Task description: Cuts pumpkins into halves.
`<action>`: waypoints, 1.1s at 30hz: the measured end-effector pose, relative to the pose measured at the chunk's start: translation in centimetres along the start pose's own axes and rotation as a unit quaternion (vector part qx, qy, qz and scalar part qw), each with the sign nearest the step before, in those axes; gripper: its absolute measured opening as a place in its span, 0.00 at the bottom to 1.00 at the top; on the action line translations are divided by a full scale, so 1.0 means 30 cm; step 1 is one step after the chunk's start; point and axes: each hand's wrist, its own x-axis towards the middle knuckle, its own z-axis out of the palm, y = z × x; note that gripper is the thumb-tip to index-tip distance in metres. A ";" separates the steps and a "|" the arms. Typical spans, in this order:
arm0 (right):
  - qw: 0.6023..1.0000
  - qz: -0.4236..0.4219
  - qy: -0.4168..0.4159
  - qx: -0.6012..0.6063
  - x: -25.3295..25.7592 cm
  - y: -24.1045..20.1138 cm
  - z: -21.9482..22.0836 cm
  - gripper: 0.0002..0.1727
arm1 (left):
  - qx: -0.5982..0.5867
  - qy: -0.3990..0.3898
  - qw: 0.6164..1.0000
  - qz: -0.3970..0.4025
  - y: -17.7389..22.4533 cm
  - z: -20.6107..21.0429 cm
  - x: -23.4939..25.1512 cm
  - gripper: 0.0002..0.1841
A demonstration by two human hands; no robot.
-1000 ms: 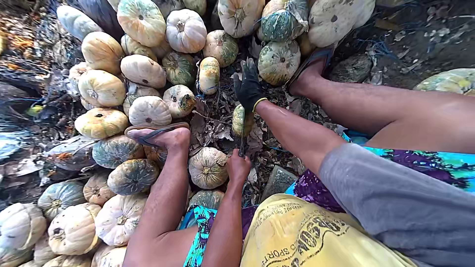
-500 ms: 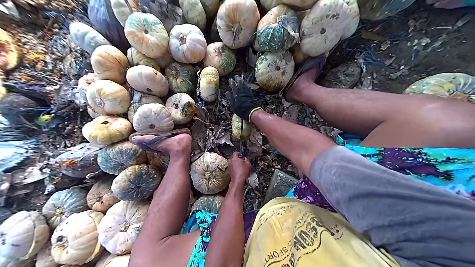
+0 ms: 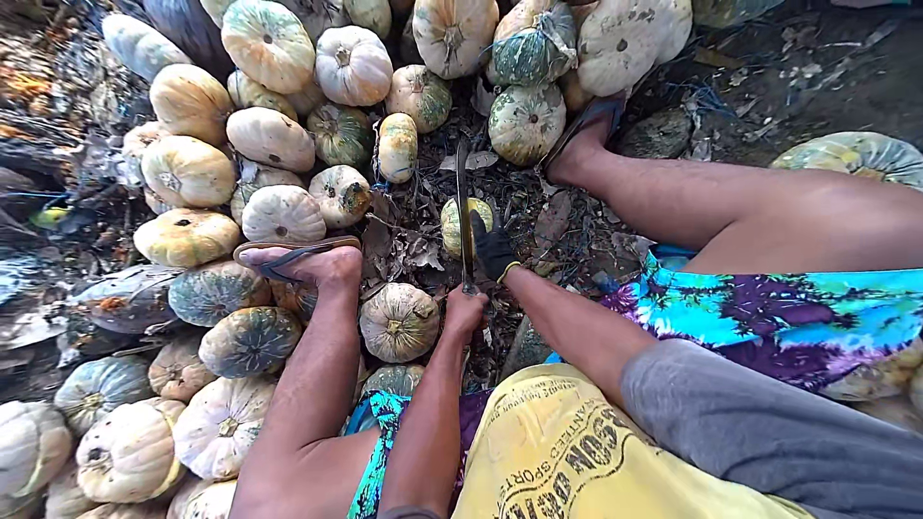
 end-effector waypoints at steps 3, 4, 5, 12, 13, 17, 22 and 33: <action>1.000 0.009 -0.011 0.004 0.029 0.028 -0.065 0.39 | 0.042 0.011 0.999 0.019 -0.015 0.024 0.004 0.07; 1.000 0.007 -0.013 0.022 0.044 0.040 -0.077 0.38 | 0.092 0.035 0.995 0.035 -0.020 0.036 -0.003 0.08; 0.999 0.002 -0.021 0.045 0.062 0.047 -0.086 0.38 | 0.130 0.064 0.988 0.054 -0.016 0.041 -0.014 0.09; 0.994 -0.015 -0.031 0.107 0.094 0.066 -0.084 0.40 | 0.210 0.345 0.912 0.076 0.004 -0.146 0.004 0.19; 0.993 -0.015 -0.034 0.115 0.098 0.070 -0.089 0.40 | 0.197 0.376 0.903 0.062 0.009 -0.176 0.018 0.21; 0.987 0.013 -0.018 0.162 0.121 0.059 -0.085 0.38 | 0.169 0.443 0.880 -0.004 0.073 -0.258 0.062 0.28; 0.995 0.035 -0.012 0.088 0.114 0.061 -0.081 0.48 | 0.200 0.456 0.866 -0.040 0.108 -0.317 0.153 0.32; 0.893 0.063 0.018 0.445 0.182 0.023 -0.089 0.39 | -0.058 0.330 0.942 -0.007 0.232 -0.279 0.338 0.30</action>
